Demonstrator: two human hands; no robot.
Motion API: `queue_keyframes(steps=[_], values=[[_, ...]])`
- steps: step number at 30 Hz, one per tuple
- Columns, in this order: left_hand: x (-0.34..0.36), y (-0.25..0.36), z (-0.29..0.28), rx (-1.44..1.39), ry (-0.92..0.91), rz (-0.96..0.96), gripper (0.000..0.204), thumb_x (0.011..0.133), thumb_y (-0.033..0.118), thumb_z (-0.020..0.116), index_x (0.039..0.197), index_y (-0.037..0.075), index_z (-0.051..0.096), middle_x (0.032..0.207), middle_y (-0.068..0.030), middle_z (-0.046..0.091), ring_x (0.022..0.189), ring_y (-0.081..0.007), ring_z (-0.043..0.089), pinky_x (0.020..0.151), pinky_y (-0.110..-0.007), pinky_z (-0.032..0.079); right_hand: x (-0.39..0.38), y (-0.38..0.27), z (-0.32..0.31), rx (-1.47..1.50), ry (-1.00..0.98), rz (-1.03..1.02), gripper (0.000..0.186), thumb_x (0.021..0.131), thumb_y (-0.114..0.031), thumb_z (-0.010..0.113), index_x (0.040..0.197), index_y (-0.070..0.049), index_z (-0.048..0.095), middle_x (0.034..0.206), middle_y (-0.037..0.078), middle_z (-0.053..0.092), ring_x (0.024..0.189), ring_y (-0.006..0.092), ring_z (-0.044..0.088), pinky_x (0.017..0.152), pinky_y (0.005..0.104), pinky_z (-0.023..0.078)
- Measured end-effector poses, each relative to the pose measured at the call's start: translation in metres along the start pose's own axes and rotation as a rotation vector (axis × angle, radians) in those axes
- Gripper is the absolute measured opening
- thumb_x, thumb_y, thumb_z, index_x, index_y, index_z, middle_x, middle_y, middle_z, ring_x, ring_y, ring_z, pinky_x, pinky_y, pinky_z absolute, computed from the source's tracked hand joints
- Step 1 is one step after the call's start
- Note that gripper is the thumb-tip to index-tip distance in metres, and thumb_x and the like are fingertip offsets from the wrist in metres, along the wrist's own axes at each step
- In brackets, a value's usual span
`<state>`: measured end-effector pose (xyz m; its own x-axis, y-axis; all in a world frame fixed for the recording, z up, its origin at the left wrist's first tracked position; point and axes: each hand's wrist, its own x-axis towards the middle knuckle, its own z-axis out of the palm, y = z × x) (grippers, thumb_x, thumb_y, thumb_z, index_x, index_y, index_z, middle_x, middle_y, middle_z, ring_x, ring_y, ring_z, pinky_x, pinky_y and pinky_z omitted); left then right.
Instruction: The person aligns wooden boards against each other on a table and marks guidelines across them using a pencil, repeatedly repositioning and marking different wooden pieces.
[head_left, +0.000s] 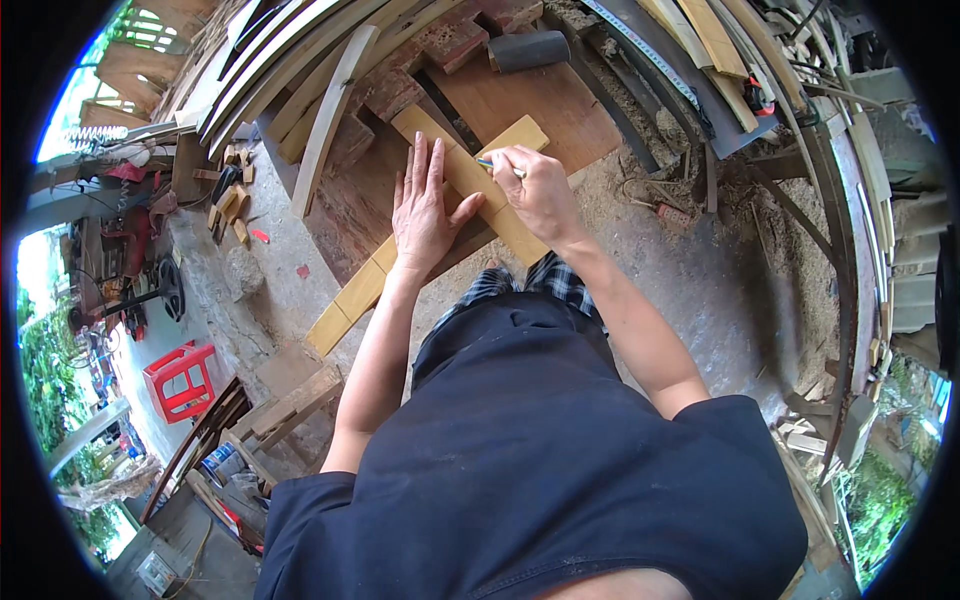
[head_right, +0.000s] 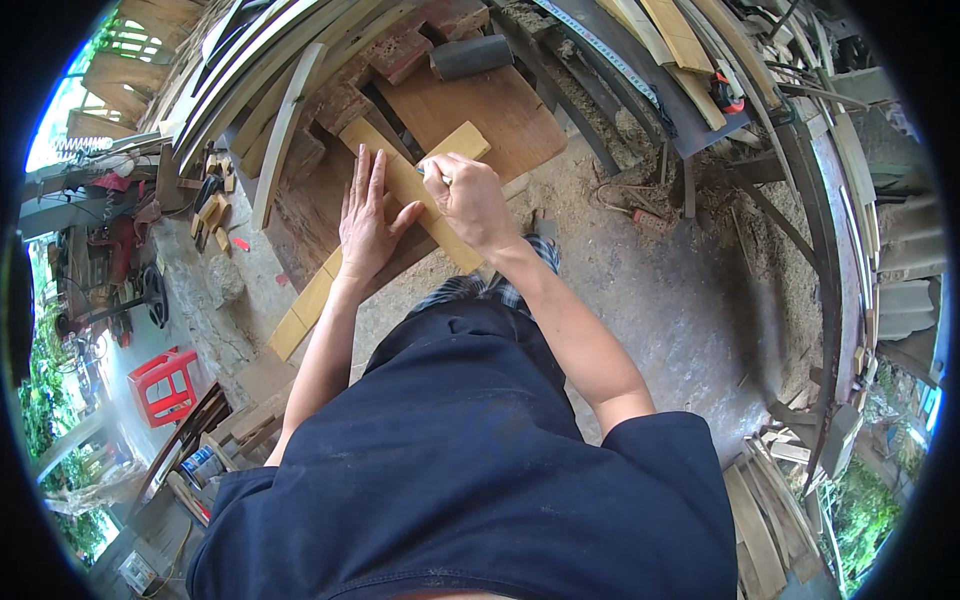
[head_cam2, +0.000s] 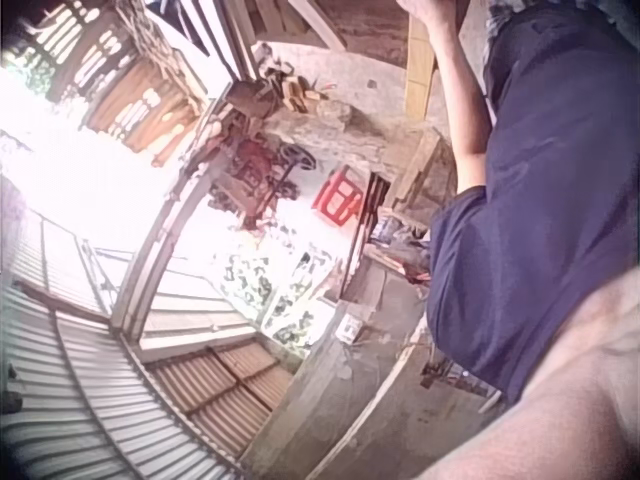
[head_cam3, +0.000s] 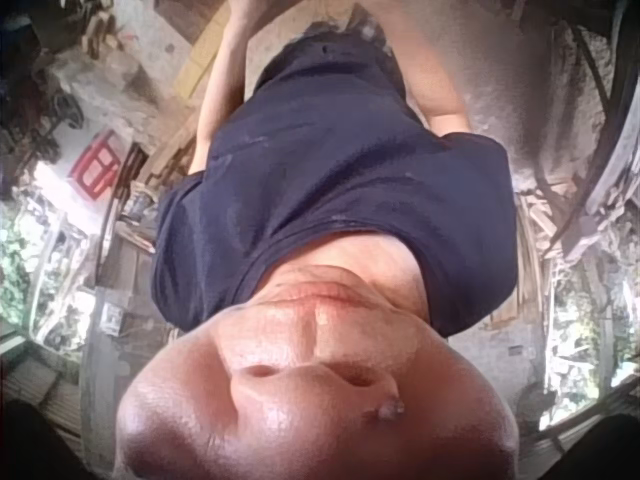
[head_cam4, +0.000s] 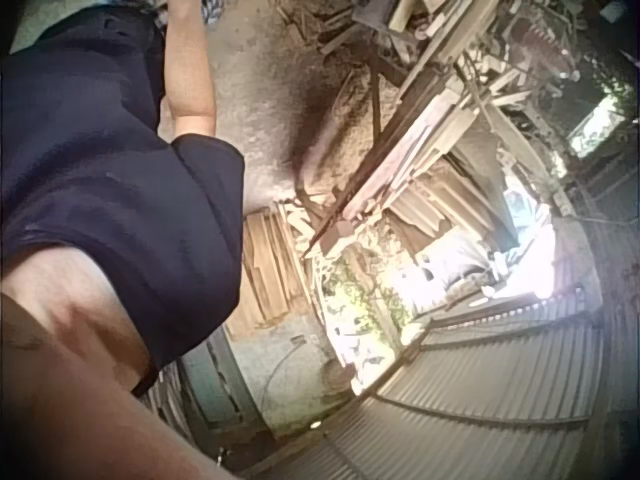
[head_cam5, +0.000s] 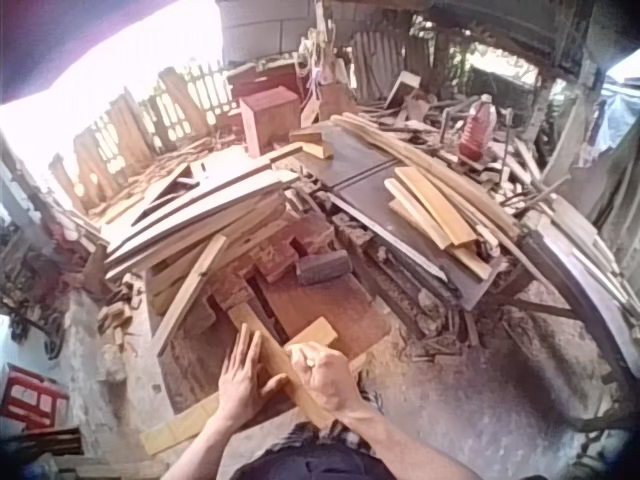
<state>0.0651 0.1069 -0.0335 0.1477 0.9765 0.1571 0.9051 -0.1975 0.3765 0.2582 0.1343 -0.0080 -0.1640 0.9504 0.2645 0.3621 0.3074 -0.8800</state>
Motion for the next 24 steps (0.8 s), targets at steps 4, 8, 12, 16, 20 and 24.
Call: queue_keyframes(steps=[4,8,12,16,20,24], values=[[-0.001,-0.002,-0.001,0.0,0.01,-0.008,0.099,0.087,0.057,0.075,0.162,0.011,0.03,0.171,-0.015,0.022,0.156,-0.0324,0.028,0.124,-0.052,0.028,-0.009,-0.002,-0.008,-0.03,-0.052,0.005,0.028,0.104,-0.02,0.054,0.101,0.002,0.071,0.095,0.023,0.071,0.089,0.0419,0.069,0.078,0.0468,0.055],[-0.002,-0.002,-0.001,0.022,0.006,-0.022,0.099,0.087,0.058,0.074,0.163,0.011,0.03,0.172,-0.0146,0.022,0.157,-0.0317,0.026,0.125,-0.052,0.027,-0.025,-0.006,-0.02,-0.007,-0.084,0.071,0.032,0.104,-0.023,0.052,0.101,0.002,0.072,0.096,0.022,0.072,0.09,0.0414,0.069,0.079,0.0462,0.055],[-0.001,0.0,0.0,0.016,-0.002,-0.016,0.099,0.087,0.058,0.074,0.163,0.011,0.03,0.171,-0.0148,0.022,0.157,-0.0319,0.026,0.125,-0.053,0.027,-0.01,-0.003,-0.011,0.02,-0.064,0.061,0.031,0.103,-0.022,0.053,0.101,0.003,0.072,0.097,0.023,0.072,0.09,0.0413,0.07,0.08,0.0455,0.055],[-0.001,0.0,0.0,-0.003,0.007,-0.012,0.099,0.087,0.059,0.073,0.162,0.011,0.031,0.171,-0.0151,0.023,0.156,-0.0321,0.027,0.125,-0.053,0.028,-0.001,0.0,-0.005,0.046,-0.049,0.057,0.03,0.103,-0.021,0.054,0.101,0.003,0.072,0.098,0.023,0.072,0.09,0.0411,0.07,0.08,0.0453,0.055],[-0.004,0.0,-0.001,0.036,0.006,-0.028,0.099,0.087,0.06,0.073,0.162,0.011,0.031,0.171,-0.0155,0.023,0.156,-0.0321,0.027,0.124,-0.052,0.028,-0.024,-0.01,-0.022,0.029,-0.085,0.098,0.031,0.104,-0.022,0.053,0.101,0.003,0.072,0.097,0.023,0.072,0.09,0.0409,0.07,0.08,0.0457,0.055],[-0.001,0.001,-0.002,0.026,0.019,-0.008,0.098,0.087,0.06,0.073,0.162,0.011,0.032,0.171,-0.0156,0.024,0.156,-0.0321,0.028,0.124,-0.052,0.028,-0.027,0.001,-0.02,-0.048,-0.094,0.09,0.029,0.104,-0.021,0.054,0.1,0.002,0.073,0.095,0.022,0.072,0.089,0.0399,0.07,0.079,0.0455,0.055]])
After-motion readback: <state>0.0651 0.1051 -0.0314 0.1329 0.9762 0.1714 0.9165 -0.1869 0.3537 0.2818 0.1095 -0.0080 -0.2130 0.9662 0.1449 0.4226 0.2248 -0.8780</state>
